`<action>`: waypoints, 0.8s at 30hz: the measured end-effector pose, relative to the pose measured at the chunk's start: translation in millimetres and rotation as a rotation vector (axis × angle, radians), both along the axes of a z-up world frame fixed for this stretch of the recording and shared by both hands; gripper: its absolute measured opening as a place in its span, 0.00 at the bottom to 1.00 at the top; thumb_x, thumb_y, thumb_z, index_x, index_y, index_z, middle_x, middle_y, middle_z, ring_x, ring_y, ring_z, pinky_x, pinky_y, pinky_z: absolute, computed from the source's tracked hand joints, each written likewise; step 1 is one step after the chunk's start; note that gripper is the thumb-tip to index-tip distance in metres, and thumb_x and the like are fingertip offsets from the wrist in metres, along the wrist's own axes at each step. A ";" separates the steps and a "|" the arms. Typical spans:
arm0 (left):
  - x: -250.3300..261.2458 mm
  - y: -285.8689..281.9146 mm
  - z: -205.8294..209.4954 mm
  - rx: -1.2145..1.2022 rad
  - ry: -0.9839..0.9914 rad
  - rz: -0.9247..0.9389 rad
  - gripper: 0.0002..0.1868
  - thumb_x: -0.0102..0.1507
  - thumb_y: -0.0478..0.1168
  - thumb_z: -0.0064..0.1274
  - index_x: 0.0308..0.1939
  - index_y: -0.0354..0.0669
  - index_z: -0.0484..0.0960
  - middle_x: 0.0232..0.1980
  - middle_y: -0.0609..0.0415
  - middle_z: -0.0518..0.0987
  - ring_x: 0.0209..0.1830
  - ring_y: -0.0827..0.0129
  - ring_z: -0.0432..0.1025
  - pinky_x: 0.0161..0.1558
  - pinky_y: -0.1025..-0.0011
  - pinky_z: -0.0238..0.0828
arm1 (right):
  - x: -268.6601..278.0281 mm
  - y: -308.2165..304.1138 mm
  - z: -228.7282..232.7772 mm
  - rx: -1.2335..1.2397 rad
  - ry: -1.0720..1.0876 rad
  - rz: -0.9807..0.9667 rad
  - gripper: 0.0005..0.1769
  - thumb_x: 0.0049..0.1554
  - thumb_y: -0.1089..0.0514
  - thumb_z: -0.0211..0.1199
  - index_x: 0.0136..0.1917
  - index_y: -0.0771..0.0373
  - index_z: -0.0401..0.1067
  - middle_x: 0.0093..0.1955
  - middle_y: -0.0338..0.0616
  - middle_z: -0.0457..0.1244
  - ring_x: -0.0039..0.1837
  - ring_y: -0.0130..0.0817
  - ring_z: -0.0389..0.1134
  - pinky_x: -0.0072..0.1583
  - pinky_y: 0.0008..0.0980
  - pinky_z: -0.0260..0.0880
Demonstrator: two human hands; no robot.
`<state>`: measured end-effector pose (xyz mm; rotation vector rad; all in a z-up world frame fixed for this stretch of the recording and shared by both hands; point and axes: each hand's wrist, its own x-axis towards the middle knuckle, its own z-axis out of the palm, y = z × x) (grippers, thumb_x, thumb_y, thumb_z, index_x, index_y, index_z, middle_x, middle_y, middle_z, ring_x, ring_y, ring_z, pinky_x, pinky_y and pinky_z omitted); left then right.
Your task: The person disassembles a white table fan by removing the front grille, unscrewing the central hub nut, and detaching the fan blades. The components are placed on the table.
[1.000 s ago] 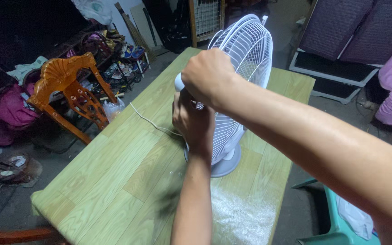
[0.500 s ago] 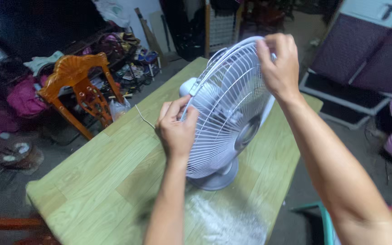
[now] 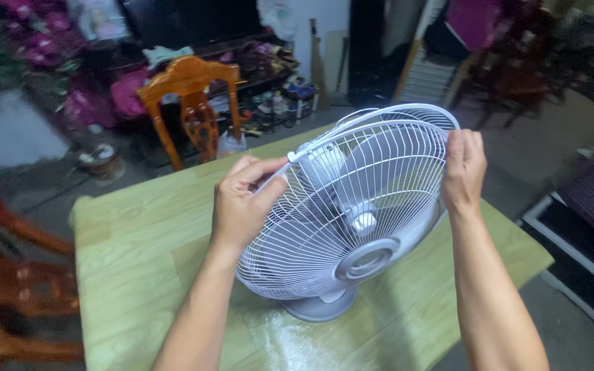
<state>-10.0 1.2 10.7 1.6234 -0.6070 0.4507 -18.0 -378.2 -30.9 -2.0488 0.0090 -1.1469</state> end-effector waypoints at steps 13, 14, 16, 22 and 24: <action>-37.0 -4.5 43.7 -0.043 -0.051 -0.012 0.13 0.63 0.28 0.54 0.51 0.35 0.86 0.49 0.57 0.77 0.48 0.77 0.71 0.50 0.81 0.66 | -35.6 3.1 51.8 0.082 0.007 -0.032 0.32 0.73 0.37 0.50 0.37 0.63 0.60 0.36 0.38 0.56 0.41 0.28 0.55 0.44 0.34 0.55; -44.7 -4.8 48.4 -0.011 -0.067 0.015 0.14 0.63 0.28 0.53 0.51 0.36 0.86 0.48 0.57 0.78 0.48 0.77 0.71 0.50 0.80 0.66 | -38.6 2.2 54.1 0.087 -0.012 -0.015 0.33 0.74 0.37 0.51 0.37 0.63 0.60 0.36 0.37 0.56 0.41 0.28 0.54 0.44 0.34 0.54; -59.5 -4.1 54.2 0.053 -0.100 0.071 0.14 0.64 0.28 0.52 0.52 0.36 0.86 0.48 0.58 0.79 0.47 0.78 0.71 0.48 0.80 0.66 | -47.5 2.9 54.5 0.114 0.002 0.002 0.33 0.73 0.36 0.52 0.37 0.63 0.60 0.36 0.38 0.56 0.41 0.28 0.54 0.44 0.34 0.55; -81.0 -15.8 41.2 0.066 0.012 0.212 0.09 0.65 0.34 0.61 0.48 0.33 0.85 0.42 0.58 0.77 0.41 0.78 0.70 0.43 0.78 0.66 | -64.3 12.3 45.4 0.105 0.082 0.015 0.31 0.71 0.37 0.52 0.36 0.61 0.65 0.34 0.38 0.59 0.39 0.27 0.57 0.42 0.32 0.57; -82.3 -19.3 29.2 -0.147 0.049 0.111 0.11 0.64 0.31 0.59 0.49 0.34 0.79 0.43 0.60 0.77 0.42 0.78 0.70 0.45 0.78 0.69 | -68.7 14.8 41.5 0.070 0.105 0.012 0.31 0.70 0.38 0.53 0.36 0.63 0.65 0.33 0.40 0.59 0.38 0.28 0.58 0.42 0.33 0.58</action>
